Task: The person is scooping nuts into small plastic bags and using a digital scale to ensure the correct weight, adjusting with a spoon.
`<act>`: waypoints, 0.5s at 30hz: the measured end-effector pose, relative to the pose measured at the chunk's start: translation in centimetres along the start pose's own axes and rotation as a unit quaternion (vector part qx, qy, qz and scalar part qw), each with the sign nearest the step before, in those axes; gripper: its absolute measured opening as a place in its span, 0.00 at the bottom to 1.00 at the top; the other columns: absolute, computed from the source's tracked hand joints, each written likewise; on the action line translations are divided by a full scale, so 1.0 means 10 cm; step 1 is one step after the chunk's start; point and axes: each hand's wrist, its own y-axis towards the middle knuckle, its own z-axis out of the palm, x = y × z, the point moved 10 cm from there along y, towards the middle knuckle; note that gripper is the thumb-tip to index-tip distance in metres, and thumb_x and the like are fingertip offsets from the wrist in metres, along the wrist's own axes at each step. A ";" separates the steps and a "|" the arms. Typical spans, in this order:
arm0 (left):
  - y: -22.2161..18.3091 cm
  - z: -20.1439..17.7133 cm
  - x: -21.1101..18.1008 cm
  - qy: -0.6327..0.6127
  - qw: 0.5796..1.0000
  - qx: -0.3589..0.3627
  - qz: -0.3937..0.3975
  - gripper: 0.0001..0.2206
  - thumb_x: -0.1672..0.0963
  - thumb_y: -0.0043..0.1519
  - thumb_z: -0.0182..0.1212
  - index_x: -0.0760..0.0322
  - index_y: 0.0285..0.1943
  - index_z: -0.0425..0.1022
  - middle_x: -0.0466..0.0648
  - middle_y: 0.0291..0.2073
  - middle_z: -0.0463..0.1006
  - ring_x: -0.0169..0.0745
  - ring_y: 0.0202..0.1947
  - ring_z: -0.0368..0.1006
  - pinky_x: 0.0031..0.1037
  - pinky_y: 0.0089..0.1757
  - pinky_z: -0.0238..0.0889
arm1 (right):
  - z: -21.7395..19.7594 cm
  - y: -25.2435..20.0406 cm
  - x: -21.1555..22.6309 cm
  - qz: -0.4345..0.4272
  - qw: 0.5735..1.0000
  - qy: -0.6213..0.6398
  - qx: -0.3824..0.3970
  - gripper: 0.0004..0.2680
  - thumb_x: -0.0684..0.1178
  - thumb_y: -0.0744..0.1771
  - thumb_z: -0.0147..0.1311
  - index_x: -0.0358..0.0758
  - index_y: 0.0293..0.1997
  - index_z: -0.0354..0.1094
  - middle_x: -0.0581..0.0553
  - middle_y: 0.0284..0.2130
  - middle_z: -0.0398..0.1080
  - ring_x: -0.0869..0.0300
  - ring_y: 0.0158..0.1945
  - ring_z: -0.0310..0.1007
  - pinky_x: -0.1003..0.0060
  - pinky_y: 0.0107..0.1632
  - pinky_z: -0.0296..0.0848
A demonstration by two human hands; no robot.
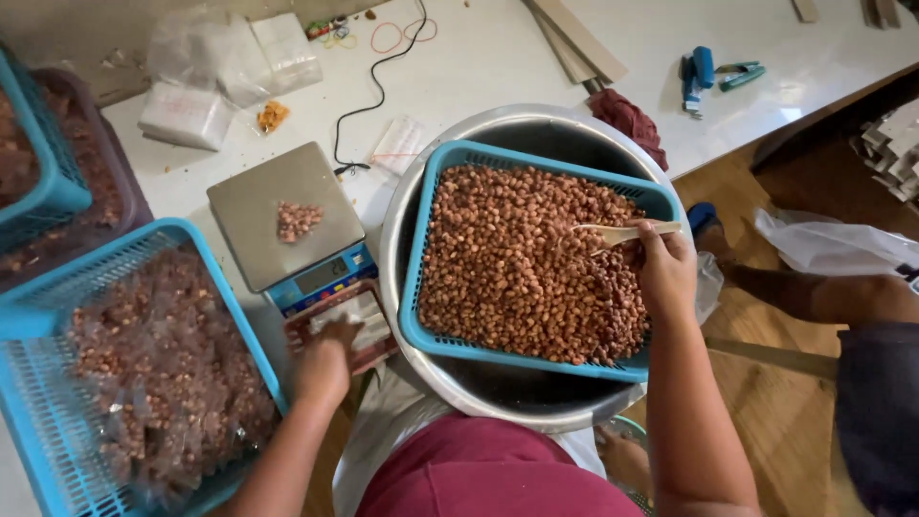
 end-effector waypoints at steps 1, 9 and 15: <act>-0.03 0.01 0.03 -0.026 0.999 -0.014 -0.015 0.21 0.51 0.61 0.60 0.38 0.66 0.71 0.42 0.65 0.72 0.45 0.66 0.69 0.42 0.55 0.71 | -0.01 0.03 -0.04 -0.008 1.000 0.012 0.004 0.07 0.46 0.72 0.52 0.34 0.44 0.74 0.43 0.24 0.71 0.63 0.24 0.74 0.74 0.28 0.70; 0.10 0.17 0.24 -0.111 0.989 -0.031 -0.095 0.24 0.55 0.68 0.45 0.39 0.75 0.61 0.42 0.69 0.67 0.55 0.70 0.61 0.61 0.63 0.56 | 0.10 -0.18 0.14 -0.042 0.999 0.019 0.026 0.07 0.46 0.72 0.51 0.34 0.48 0.75 0.44 0.24 0.70 0.63 0.24 0.72 0.74 0.28 0.67; -0.15 -1.23 -0.29 -0.823 0.527 -0.189 -0.096 0.05 0.59 0.71 0.52 0.69 0.45 0.71 0.67 0.45 0.81 0.64 0.49 0.80 0.54 0.44 0.77 | 0.22 -0.26 0.28 -0.081 0.996 0.027 0.024 0.07 0.45 0.73 0.51 0.34 0.48 0.76 0.43 0.24 0.69 0.63 0.24 0.71 0.73 0.29 0.68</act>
